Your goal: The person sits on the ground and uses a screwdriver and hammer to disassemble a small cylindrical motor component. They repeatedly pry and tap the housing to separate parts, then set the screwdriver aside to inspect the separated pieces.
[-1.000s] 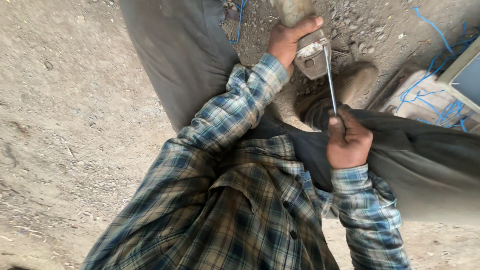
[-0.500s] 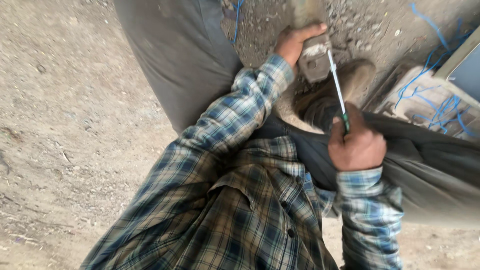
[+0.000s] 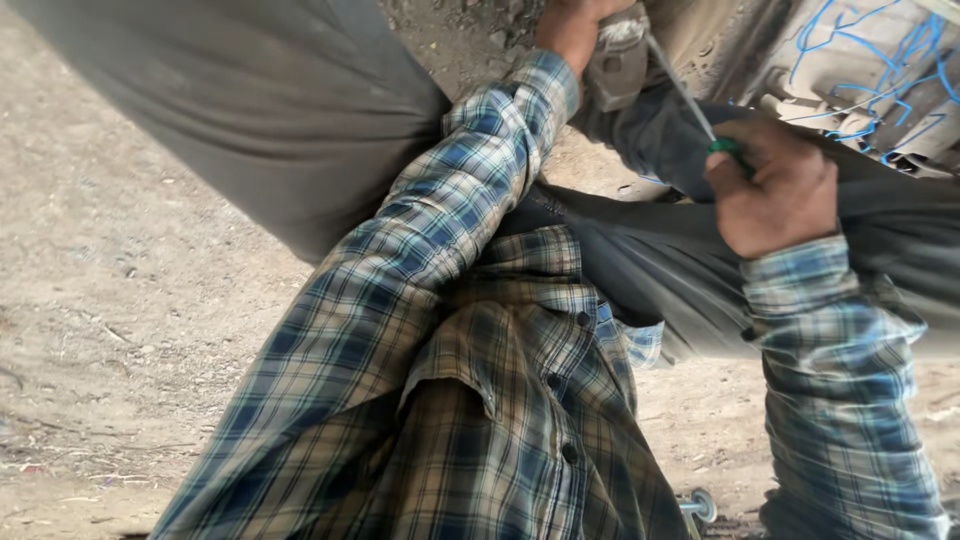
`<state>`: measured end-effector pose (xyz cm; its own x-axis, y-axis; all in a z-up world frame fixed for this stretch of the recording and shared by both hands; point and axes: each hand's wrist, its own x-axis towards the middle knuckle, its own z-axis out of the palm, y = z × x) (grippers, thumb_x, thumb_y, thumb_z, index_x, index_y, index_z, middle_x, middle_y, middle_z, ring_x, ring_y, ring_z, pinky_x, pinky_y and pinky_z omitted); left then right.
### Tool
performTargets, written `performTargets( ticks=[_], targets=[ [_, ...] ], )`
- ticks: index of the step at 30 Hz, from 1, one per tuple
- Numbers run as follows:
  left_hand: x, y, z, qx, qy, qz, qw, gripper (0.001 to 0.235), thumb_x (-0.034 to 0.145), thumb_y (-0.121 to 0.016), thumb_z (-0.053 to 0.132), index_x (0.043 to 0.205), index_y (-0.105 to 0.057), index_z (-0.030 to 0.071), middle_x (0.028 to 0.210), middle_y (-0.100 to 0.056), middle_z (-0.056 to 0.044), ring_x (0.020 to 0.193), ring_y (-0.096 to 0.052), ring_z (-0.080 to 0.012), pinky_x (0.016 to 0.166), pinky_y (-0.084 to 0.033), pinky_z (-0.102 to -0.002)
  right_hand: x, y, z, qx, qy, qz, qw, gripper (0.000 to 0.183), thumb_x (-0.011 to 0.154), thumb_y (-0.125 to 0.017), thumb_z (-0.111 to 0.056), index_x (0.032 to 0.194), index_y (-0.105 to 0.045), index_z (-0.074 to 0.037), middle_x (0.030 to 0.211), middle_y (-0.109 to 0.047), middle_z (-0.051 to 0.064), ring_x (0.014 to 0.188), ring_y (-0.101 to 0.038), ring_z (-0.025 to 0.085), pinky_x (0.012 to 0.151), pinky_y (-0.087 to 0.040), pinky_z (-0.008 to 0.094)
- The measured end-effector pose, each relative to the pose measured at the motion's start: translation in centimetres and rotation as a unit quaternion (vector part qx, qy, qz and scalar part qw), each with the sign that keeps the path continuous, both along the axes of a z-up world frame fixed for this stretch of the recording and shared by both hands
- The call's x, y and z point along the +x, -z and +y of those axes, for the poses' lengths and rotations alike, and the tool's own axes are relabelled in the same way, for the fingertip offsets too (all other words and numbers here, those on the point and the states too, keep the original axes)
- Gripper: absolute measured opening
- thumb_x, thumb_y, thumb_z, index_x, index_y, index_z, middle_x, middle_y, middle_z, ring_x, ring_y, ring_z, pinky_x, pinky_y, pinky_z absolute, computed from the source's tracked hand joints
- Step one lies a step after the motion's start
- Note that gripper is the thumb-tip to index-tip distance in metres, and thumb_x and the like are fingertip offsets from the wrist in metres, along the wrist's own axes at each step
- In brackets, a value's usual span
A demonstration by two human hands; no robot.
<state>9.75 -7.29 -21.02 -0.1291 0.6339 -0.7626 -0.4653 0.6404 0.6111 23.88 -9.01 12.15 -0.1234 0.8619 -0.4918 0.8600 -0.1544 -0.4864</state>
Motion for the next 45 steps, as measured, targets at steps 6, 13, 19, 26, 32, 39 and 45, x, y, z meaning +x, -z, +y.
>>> performTargets(
  ticks=[6,13,19,26,32,39,45],
  targets=[
    [-0.1,-1.8,0.2,-0.121,0.070,-0.011,0.990,0.057,0.075,-0.083,0.035,0.101,-0.073,-0.015,0.092,-0.076,-0.025,0.076,-0.077,-0.0341,0.072,-0.065,-0.045,0.3,2.0,1.4,-0.051,0.013,-0.012,0.999,0.023,0.098,-0.070,-0.011,0.118,-0.074,-0.003,0.103,-0.073,0.021,0.095,-0.076,0.032,0.086,-0.057,0.039],
    [-1.0,-1.8,-0.5,-0.054,0.096,0.051,0.993,0.050,0.084,-0.078,0.041,0.103,-0.080,-0.005,0.090,-0.078,-0.017,0.074,-0.078,-0.0222,0.072,-0.063,-0.038,0.1,2.9,3.3,-0.059,-0.029,0.009,0.998,0.029,0.095,-0.070,-0.008,0.124,-0.075,-0.003,0.113,-0.073,0.023,0.107,-0.073,0.035,0.093,-0.056,0.040],
    [-1.8,-4.7,0.8,-0.199,0.031,-0.069,0.977,0.049,0.077,-0.080,0.031,0.103,-0.071,-0.010,0.086,-0.079,-0.021,0.066,-0.079,-0.0314,0.063,-0.068,-0.041,0.7,3.2,4.2,-0.110,-0.008,-0.024,0.994,0.027,0.096,-0.072,-0.012,0.122,-0.074,-0.004,0.110,-0.073,0.023,0.105,-0.074,0.034,0.094,-0.057,0.039],
    [-2.2,-6.7,1.6,-0.189,-0.005,-0.034,0.981,0.056,0.070,-0.083,0.028,0.106,-0.069,-0.012,0.093,-0.077,-0.022,0.073,-0.077,-0.0303,0.067,-0.065,-0.042,1.1,3.4,5.1,-0.147,0.009,-0.011,0.989,0.027,0.097,-0.072,-0.014,0.122,-0.074,-0.005,0.107,-0.074,0.023,0.103,-0.075,0.032,0.090,-0.056,0.039],
    [-2.0,-5.8,0.7,-0.207,0.048,0.046,0.976,0.074,0.068,-0.084,0.039,0.117,-0.061,-0.012,0.110,-0.074,-0.027,0.096,-0.075,-0.0353,0.087,-0.059,-0.042,-0.1,3.2,4.9,-0.128,-0.054,-0.067,0.988,0.028,0.099,-0.071,-0.020,0.124,-0.075,-0.008,0.092,-0.072,0.023,0.086,-0.073,0.039,0.078,-0.057,0.047],
    [0.3,-3.5,0.4,-0.256,0.088,0.188,0.944,0.097,0.063,-0.086,0.054,0.126,-0.055,-0.013,0.122,-0.066,-0.033,0.114,-0.063,-0.0433,0.099,-0.049,-0.049,-1.5,4.0,6.8,-0.131,-0.179,-0.187,0.957,0.032,0.098,-0.071,-0.023,0.128,-0.074,-0.011,0.075,-0.068,0.022,0.068,-0.066,0.044,0.064,-0.053,0.056],
    [0.5,-3.0,0.0,-0.234,0.078,0.127,0.961,0.094,0.067,-0.083,0.054,0.126,-0.052,-0.012,0.119,-0.067,-0.031,0.108,-0.068,-0.0392,0.097,-0.054,-0.046,-1.2,3.6,7.3,-0.135,-0.195,-0.170,0.956,0.032,0.100,-0.069,-0.021,0.128,-0.070,-0.008,0.078,-0.068,0.021,0.070,-0.067,0.043,0.064,-0.053,0.056]
  ],
)
